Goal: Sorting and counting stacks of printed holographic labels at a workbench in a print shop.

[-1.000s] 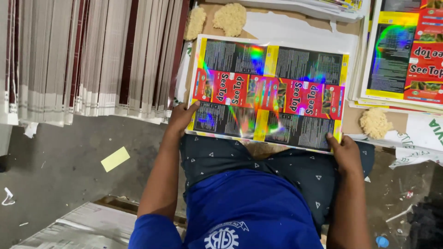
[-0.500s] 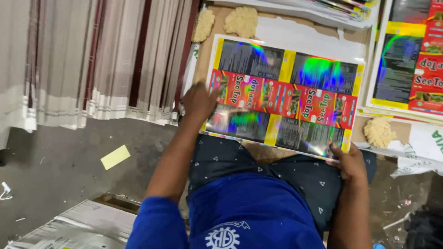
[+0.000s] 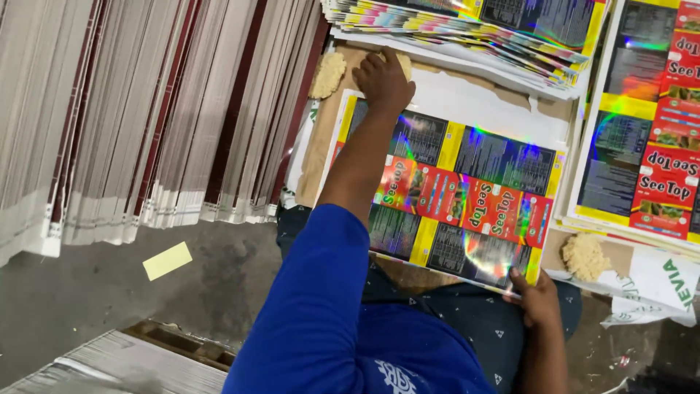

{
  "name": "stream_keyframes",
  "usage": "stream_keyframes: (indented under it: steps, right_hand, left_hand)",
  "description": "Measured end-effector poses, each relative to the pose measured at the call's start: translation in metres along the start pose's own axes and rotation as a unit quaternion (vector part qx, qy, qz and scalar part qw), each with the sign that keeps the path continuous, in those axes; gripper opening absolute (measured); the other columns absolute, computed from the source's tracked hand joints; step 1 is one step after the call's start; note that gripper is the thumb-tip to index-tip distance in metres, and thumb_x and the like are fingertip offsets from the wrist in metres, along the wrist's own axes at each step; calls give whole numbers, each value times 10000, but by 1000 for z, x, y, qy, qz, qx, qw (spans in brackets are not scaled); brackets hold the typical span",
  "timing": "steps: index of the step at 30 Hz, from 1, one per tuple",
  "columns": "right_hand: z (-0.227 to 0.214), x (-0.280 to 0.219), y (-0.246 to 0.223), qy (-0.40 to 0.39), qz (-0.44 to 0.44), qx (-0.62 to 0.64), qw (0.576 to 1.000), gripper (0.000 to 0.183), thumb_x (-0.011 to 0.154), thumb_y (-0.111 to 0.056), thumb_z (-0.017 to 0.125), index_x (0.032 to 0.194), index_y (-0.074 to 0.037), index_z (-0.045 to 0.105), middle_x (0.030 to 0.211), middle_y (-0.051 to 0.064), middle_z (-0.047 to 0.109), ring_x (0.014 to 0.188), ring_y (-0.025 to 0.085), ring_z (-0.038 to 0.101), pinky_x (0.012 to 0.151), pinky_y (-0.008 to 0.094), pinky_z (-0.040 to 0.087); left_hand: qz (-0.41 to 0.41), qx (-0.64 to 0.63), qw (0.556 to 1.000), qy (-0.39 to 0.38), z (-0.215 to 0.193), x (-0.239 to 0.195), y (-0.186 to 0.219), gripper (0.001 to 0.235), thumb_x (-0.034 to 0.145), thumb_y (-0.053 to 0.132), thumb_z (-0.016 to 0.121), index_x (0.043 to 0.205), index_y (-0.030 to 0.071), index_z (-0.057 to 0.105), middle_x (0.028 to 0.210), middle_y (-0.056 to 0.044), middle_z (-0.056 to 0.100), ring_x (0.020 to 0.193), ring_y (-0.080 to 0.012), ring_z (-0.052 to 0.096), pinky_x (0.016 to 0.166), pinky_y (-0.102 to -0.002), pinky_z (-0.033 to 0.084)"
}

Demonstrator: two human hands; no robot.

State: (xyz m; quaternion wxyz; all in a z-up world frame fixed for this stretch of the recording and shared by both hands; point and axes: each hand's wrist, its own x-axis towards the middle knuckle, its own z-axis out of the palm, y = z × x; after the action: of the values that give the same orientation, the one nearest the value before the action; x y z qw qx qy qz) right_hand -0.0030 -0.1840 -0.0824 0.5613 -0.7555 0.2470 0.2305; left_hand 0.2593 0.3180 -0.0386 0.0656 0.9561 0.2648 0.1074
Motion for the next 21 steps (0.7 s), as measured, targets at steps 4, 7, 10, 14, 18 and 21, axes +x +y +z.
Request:
stream_keyframes:
  steps: [4,7,10,14,18,21]
  right_hand:
    - [-2,2,2,-16,9,7,1000,351,935,-204,717,1253,-69,656,1056,66,696,896,210,658,643,406,594]
    - [0,0,-3,-15,18,15,1000,366,930,-212,713,1263,-72,648,1085,73,700,927,220,663,662,429,593]
    - [2,0,-8,-9,16,13,1000,364,944,-213,715,1264,-55,644,1103,92,696,946,234,660,677,443,591]
    - [0,-1,-6,-5,25,8,1000,360,955,-215,712,1269,-52,642,1110,95,693,959,236,658,685,441,588]
    - [2,0,-5,-8,29,15,999,360,942,-205,706,1262,-58,636,1103,85,693,956,230,665,689,446,597]
    - [-2,4,-1,-7,23,19,1000,350,942,-204,712,1252,-59,639,1087,82,687,940,225,659,685,438,602]
  left_hand:
    - [6,-71,997,-4,-2,-4,-16,910,732,518,838,1363,29,401,1313,-254,545,1227,-398,557,1032,-571,386]
    - [7,-98,995,21,-17,-5,-21,999,664,547,856,1393,70,367,1300,-259,526,1222,-416,540,1031,-619,365]
    - [3,-160,987,16,-13,-2,-20,1157,670,552,859,1512,50,244,1311,-266,488,1260,-428,497,1099,-707,267]
    - [52,-197,970,135,-15,-16,-21,1152,699,566,859,1510,48,225,1417,-324,406,1330,-479,424,1088,-668,284]
    - [79,-239,949,188,-48,-17,-40,1110,723,563,850,1530,73,267,1449,-243,412,1368,-420,437,1164,-627,305]
    - [63,-172,970,159,-54,-3,-67,1056,722,548,858,1503,74,328,1451,-244,402,1332,-431,447,1111,-619,342]
